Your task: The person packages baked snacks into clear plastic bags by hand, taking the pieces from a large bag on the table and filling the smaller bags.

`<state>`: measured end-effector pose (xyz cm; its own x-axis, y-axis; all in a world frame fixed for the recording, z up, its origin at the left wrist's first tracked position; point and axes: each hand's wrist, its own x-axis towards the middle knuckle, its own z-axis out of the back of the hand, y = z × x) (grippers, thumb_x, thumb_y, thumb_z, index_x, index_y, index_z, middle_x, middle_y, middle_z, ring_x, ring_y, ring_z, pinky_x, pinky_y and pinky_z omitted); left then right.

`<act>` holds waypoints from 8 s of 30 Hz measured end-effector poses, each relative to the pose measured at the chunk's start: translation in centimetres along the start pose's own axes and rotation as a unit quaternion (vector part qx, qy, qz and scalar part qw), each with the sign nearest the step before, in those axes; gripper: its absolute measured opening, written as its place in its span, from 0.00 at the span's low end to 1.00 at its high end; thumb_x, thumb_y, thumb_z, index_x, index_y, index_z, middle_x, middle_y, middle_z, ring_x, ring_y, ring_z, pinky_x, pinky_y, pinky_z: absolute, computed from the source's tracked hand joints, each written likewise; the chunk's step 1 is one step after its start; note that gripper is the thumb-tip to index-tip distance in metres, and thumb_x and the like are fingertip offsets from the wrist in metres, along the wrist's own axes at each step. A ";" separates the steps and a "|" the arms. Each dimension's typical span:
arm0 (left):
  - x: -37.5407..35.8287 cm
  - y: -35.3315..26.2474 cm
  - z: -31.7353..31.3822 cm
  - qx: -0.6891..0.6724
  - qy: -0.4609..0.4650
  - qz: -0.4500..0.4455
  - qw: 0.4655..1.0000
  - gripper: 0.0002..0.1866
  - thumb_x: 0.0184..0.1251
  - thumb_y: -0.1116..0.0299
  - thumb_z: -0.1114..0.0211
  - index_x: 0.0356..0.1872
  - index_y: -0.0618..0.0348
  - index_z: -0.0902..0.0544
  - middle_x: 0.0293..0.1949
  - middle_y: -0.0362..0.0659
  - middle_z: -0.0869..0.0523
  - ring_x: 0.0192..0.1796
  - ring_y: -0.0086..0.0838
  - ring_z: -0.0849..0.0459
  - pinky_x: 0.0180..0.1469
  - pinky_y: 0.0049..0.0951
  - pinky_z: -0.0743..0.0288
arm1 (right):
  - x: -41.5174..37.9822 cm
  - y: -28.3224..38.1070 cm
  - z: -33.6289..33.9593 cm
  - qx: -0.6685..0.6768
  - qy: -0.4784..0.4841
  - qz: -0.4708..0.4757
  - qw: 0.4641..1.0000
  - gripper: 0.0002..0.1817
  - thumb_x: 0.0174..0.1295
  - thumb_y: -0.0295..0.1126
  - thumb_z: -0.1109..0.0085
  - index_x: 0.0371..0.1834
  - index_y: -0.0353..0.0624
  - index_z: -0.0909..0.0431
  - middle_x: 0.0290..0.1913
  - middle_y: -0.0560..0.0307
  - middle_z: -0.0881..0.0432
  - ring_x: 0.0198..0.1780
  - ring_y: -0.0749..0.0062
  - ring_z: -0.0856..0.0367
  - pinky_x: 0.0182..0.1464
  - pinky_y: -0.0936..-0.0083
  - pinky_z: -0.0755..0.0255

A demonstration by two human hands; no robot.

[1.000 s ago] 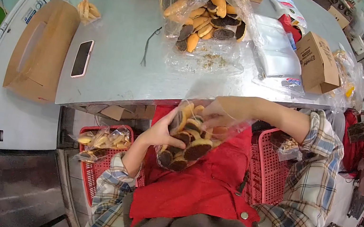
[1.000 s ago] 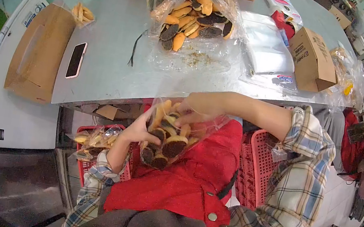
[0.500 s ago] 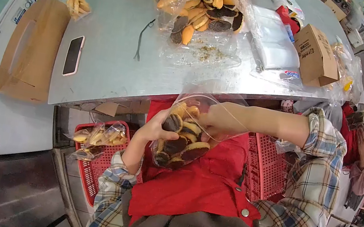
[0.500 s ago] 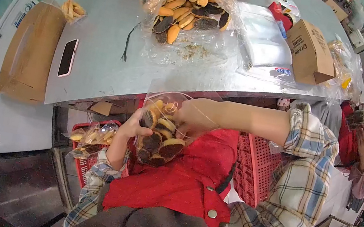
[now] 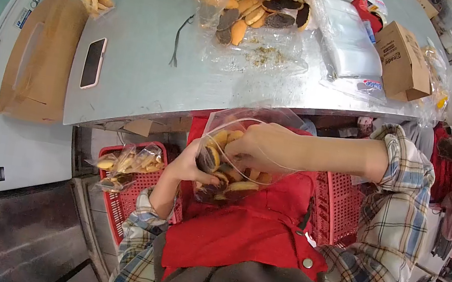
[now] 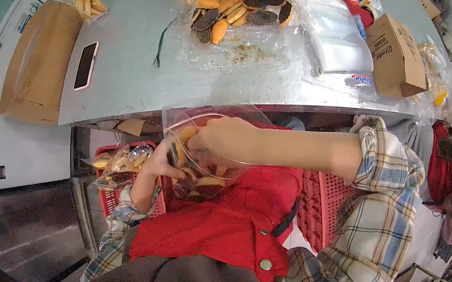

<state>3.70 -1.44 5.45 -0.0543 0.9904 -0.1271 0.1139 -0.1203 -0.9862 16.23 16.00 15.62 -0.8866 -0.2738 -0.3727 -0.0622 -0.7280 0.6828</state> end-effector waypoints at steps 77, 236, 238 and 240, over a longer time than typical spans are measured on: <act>-2.0 2.5 2.0 -0.121 -0.334 -0.105 0.929 0.43 0.36 0.72 0.25 0.59 0.68 0.37 0.52 0.45 0.26 0.54 0.30 0.28 0.58 0.29 0.36 | 10.0 -18.6 10.2 -0.245 -0.464 0.092 0.846 0.16 0.46 0.30 0.37 0.40 0.42 0.26 0.40 0.53 0.23 0.43 0.60 0.26 0.43 0.65 0.31; -2.0 4.3 -1.2 -0.159 -0.407 -0.123 0.891 0.37 0.39 0.75 0.26 0.55 0.65 0.33 0.48 0.44 0.23 0.49 0.31 0.23 0.53 0.29 0.30 | -14.8 -19.5 -14.5 -0.139 -0.389 -0.223 0.883 0.26 0.48 0.36 0.35 0.55 0.56 0.27 0.64 0.44 0.40 0.65 0.45 0.44 0.62 0.51 0.45; -1.6 3.6 -2.6 -0.113 -0.381 -0.149 0.905 0.37 0.38 0.75 0.26 0.54 0.66 0.33 0.48 0.45 0.23 0.50 0.31 0.24 0.53 0.29 0.30 | -10.5 -14.3 -11.2 0.004 -0.477 -0.027 0.878 0.32 0.46 0.32 0.32 0.57 0.48 0.31 0.64 0.44 0.39 0.61 0.52 0.35 0.60 0.65 0.39; -1.3 2.5 -3.7 -0.086 -0.328 -0.138 0.931 0.38 0.37 0.74 0.25 0.54 0.67 0.32 0.49 0.46 0.24 0.51 0.31 0.24 0.53 0.30 0.30 | -7.3 -10.4 -8.6 0.029 -0.475 0.045 0.878 0.40 0.47 0.36 0.31 0.63 0.40 0.40 0.63 0.45 0.39 0.65 0.53 0.40 0.64 0.65 0.45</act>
<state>7.69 -2.80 3.53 -0.6924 0.7206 0.0360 0.1600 0.2020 -0.9662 27.26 20.14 5.83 -0.8697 0.3397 0.3580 0.0288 -0.6892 0.7240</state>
